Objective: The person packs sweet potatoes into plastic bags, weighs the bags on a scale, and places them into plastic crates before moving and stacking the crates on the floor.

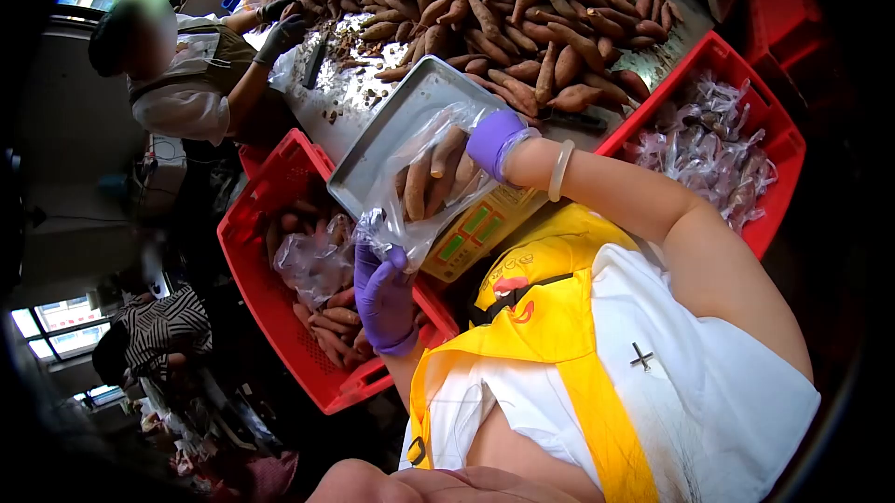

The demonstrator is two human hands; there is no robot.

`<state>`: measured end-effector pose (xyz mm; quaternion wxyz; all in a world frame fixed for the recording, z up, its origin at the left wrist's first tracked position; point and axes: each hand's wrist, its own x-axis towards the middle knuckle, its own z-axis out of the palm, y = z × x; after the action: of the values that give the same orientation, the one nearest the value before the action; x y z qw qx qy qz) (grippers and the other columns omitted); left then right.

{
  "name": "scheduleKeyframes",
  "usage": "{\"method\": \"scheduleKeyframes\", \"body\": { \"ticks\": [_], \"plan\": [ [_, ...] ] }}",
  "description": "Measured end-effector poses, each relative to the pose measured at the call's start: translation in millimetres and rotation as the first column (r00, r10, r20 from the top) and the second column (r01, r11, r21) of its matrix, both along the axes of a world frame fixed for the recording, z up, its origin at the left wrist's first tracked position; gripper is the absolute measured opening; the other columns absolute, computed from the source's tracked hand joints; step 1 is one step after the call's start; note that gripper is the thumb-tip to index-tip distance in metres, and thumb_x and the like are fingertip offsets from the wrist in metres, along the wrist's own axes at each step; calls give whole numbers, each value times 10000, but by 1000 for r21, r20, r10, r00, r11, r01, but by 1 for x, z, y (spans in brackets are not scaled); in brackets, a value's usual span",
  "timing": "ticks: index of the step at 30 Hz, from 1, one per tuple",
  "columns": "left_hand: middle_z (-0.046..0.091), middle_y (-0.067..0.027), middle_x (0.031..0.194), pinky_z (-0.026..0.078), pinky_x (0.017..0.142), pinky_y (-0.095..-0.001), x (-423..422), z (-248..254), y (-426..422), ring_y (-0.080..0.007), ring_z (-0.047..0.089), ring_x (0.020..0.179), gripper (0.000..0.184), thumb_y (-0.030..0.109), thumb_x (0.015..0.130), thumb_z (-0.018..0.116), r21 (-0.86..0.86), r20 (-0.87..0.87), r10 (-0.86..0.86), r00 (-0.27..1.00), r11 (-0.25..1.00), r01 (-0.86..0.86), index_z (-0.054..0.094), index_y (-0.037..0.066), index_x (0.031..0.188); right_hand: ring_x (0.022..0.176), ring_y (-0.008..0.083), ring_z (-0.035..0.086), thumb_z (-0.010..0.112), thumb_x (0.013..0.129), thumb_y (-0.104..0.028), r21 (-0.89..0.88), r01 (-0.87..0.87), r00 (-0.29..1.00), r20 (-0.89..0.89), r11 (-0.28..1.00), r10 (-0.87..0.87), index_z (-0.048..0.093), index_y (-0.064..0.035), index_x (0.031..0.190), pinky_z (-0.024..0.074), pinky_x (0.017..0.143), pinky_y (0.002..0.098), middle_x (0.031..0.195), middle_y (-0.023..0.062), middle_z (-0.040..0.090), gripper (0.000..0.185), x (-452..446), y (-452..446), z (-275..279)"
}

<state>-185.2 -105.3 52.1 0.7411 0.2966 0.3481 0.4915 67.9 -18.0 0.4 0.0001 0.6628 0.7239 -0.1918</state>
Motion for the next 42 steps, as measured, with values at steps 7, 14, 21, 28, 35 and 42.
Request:
{"method": "scheduleKeyframes", "body": {
  "ticks": [7, 14, 21, 28, 35, 42],
  "plan": [
    [600, -19, 914, 393, 737, -209, -1, 13, 13, -96, 537, 827, 558, 170, 794, 647, 100, -142, 187, 972, 980, -173, 481, 25, 1307, 848, 320, 652, 679, 734, -195, 355, -399, 895, -50, 846, 443, 668, -67, 914, 519, 750, 403, 906, 164, 650, 221, -37, 29, -25],
    [642, -65, 978, 418, 788, -223, 13, 13, 13, -105, 566, 892, 453, 105, 876, 590, 299, -379, 241, 894, 946, -129, 494, 6, 1308, 886, 330, 637, 699, 694, -163, 433, -390, 828, -221, 813, 515, 675, -84, 962, 518, 767, 377, 955, 164, 640, 281, -25, 32, -8],
    [627, -86, 1076, 412, 905, -247, 16, 9, 15, -133, 576, 951, 507, 41, 877, 614, 276, -408, 223, 885, 955, -113, 443, -10, 1352, 822, 338, 654, 697, 685, -145, 210, -433, 897, 0, 877, 443, 705, -114, 967, 525, 747, 357, 879, 171, 674, 284, -28, 43, -14],
    [589, -54, 1093, 442, 771, -230, 7, -3, 10, -101, 526, 817, 506, 63, 866, 655, 488, -671, 469, 574, 862, -135, 488, 30, 1343, 733, 243, 659, 703, 813, -313, 368, 21, 810, -551, 929, 200, 699, -95, 937, 518, 718, 319, 766, 131, 647, 251, 18, 32, 31],
    [599, -129, 1158, 433, 906, -321, -15, 13, 0, -201, 574, 1027, 444, 233, 932, 602, 663, -666, 675, 317, 730, -163, 517, 3, 1302, 653, 83, 531, 488, 986, -328, -378, 566, -352, -914, 732, -200, 608, -103, 1053, 434, 587, 205, 782, -18, 573, 264, 91, 81, 109],
    [600, -113, 1126, 451, 820, -272, -13, 24, -2, -172, 571, 967, 521, 310, 900, 643, 674, -654, 693, 304, 716, -182, 513, 36, 1323, 955, 105, 578, 519, 975, -261, 88, 435, 221, -975, 896, -12, 495, -30, 1279, 473, 844, 222, 1111, 29, 592, 383, 65, 22, 92]
  ]
}}
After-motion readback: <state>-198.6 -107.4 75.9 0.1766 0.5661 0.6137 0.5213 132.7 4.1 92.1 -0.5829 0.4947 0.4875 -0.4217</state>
